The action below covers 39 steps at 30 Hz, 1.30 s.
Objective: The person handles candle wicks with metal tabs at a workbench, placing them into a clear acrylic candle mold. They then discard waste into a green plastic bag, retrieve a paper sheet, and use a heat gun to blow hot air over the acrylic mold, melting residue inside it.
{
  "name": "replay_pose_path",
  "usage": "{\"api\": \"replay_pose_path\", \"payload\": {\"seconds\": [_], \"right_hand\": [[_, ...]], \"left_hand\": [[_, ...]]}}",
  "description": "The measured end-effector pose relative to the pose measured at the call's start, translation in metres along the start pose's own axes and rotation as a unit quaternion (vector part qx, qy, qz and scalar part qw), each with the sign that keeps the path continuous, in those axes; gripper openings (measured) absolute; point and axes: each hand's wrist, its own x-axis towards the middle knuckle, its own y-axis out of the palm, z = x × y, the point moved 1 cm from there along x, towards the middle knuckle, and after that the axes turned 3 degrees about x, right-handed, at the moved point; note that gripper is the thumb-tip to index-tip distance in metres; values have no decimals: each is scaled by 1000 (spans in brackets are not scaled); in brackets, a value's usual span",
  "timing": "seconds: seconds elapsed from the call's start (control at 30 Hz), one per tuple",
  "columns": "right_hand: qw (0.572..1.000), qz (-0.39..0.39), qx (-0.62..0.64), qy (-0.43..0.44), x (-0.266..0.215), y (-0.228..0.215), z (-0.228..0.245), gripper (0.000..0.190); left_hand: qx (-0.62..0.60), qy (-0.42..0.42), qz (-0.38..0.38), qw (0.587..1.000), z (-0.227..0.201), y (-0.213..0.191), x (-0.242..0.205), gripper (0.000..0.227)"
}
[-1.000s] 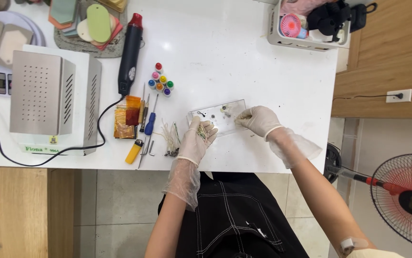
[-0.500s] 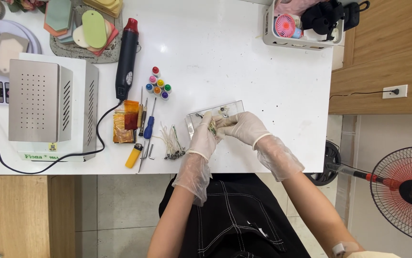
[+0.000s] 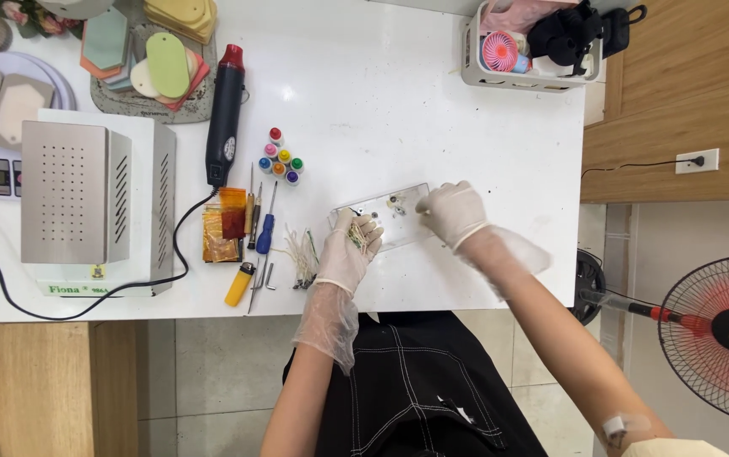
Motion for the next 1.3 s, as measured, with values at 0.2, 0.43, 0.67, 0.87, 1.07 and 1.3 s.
{"api": "replay_pose_path", "payload": {"seconds": [0.2,0.43,0.67,0.87,1.07,1.3], "right_hand": [[949,-135,-281,-49,38,85,-29,3],[952,-98,-287,-44,29,56,-11,7],[998,-15,-64,22,6,22,-8,20],[987,-34,-140,-76,8,41,-3,17],[966,-140,-143,-161,18,73,-16,15],[993,-19,-95,-59,5,39,0,15]], "left_hand": [[14,5,-7,1000,-1,-2,-6,45],[23,2,-23,999,-5,-1,-14,45],[23,8,-29,999,-4,-8,-13,45],[26,11,-31,999,-6,-3,-23,45],[25,20,-39,999,-8,-4,-26,45],[28,25,-23,999,-6,-2,-29,45]]}}
